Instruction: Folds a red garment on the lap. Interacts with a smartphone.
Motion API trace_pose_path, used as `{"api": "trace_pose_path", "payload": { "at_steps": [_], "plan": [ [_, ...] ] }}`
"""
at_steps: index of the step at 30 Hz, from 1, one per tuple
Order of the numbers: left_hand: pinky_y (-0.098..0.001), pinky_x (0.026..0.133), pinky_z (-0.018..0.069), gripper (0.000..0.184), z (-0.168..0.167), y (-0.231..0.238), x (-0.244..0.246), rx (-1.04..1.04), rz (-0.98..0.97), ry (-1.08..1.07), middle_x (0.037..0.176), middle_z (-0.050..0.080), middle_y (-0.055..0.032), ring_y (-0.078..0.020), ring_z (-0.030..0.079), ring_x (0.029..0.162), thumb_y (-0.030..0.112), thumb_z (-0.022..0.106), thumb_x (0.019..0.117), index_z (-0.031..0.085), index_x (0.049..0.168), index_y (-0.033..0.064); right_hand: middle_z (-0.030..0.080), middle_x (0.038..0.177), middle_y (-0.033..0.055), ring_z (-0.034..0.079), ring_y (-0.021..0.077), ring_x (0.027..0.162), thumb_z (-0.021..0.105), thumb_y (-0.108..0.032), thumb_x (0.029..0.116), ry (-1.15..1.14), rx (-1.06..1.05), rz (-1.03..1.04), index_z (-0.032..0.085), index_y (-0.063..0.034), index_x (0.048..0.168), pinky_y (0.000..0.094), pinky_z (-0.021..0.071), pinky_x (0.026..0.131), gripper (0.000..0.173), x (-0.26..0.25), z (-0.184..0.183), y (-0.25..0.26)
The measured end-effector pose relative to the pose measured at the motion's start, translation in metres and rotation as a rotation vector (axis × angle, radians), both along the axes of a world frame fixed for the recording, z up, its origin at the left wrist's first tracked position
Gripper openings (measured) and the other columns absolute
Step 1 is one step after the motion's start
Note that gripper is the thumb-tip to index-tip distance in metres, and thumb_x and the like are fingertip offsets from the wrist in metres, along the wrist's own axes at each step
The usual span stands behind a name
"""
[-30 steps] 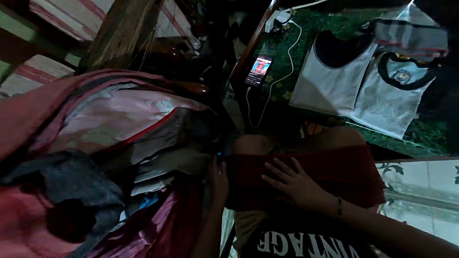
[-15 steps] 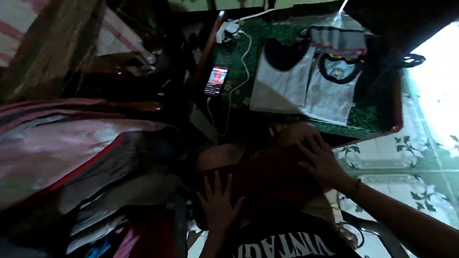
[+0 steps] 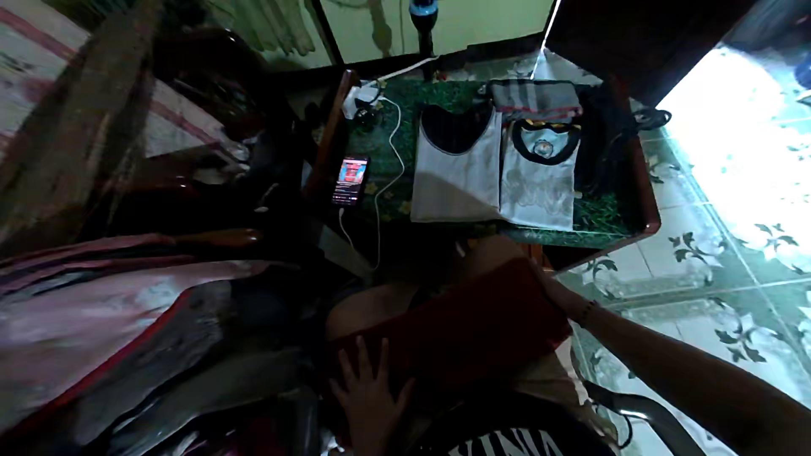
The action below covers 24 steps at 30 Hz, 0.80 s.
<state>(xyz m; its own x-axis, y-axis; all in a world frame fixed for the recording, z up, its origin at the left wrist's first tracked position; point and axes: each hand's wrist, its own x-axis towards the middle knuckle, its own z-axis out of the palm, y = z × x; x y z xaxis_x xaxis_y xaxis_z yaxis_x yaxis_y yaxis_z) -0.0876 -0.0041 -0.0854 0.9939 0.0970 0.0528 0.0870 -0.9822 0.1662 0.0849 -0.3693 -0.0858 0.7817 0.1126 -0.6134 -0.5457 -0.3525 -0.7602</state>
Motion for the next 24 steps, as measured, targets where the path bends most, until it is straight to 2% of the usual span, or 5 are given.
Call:
{"api": "trace_pose_path", "payload": {
  "at_steps": [5, 9, 12, 19, 24],
  "plan": [
    [-0.0844, 0.103, 0.02, 0.088, 0.002, 0.0, -0.002, 0.012, 0.01, 0.005, 0.161, 0.032, -0.0271, -0.0609, 0.023, 0.145, 0.076, 0.037, 0.0878, 0.049, 0.153, 0.0194, 0.049, 0.145, 0.0104, 0.05, 0.0074, 0.125, 0.013, -0.035, 0.113, 0.041, 0.051, -0.085, 0.033, -0.0077, 0.155, 0.0254, 0.043, 0.104, 0.054, 0.0, 0.003, 0.009],
    [-0.0839, 0.104, 0.0202, 0.087, 0.0, 0.001, -0.003, 0.028, 0.015, 0.029, 0.163, 0.03, -0.0259, -0.0597, 0.023, 0.146, 0.077, 0.035, 0.0888, 0.047, 0.155, 0.0208, 0.054, 0.137, 0.0244, 0.055, 0.0158, 0.12, 0.026, -0.019, 0.113, -0.184, 0.047, 0.012, 0.04, 0.0086, 0.145, 0.022, 0.0438, 0.1, 0.045, -0.01, -0.021, 0.001],
    [-0.0831, 0.105, 0.0204, 0.088, 0.0, 0.002, -0.003, 0.039, 0.015, 0.039, 0.163, 0.03, -0.0255, -0.0598, 0.023, 0.146, 0.078, 0.033, 0.0891, 0.047, 0.155, 0.0207, 0.046, 0.152, 0.0172, 0.046, 0.0149, 0.135, 0.024, -0.015, 0.1133, 0.127, -0.01, -0.008, 0.035, 0.0008, 0.153, 0.0255, 0.034, 0.112, 0.044, -0.006, 0.044, 0.015],
    [-0.0821, 0.109, 0.0139, 0.105, 0.015, 0.004, 0.002, -0.094, 0.041, 0.023, 0.162, 0.026, -0.0304, -0.0571, 0.019, 0.149, 0.087, 0.026, 0.0858, 0.04, 0.158, 0.0129, 0.052, 0.144, 0.0226, 0.052, 0.0251, 0.13, 0.027, -0.026, 0.1134, 0.03, -0.08, 0.096, 0.043, 0.0033, 0.147, 0.0386, 0.0392, 0.111, 0.048, 0.003, -0.032, -0.012],
    [-0.0707, 0.119, 0.0142, 0.103, 0.05, 0.02, 0.07, -0.238, 0.049, -0.095, 0.165, 0.019, -0.0303, -0.0513, 0.013, 0.153, 0.079, 0.028, 0.0941, 0.033, 0.157, -0.0024, 0.067, 0.114, 0.0206, 0.066, 0.0298, 0.097, 0.025, -0.051, 0.1102, -0.026, -0.202, -0.117, 0.063, -0.0004, 0.128, 0.0511, 0.0528, 0.084, 0.066, 0.029, -0.027, -0.02]
  ]
}}
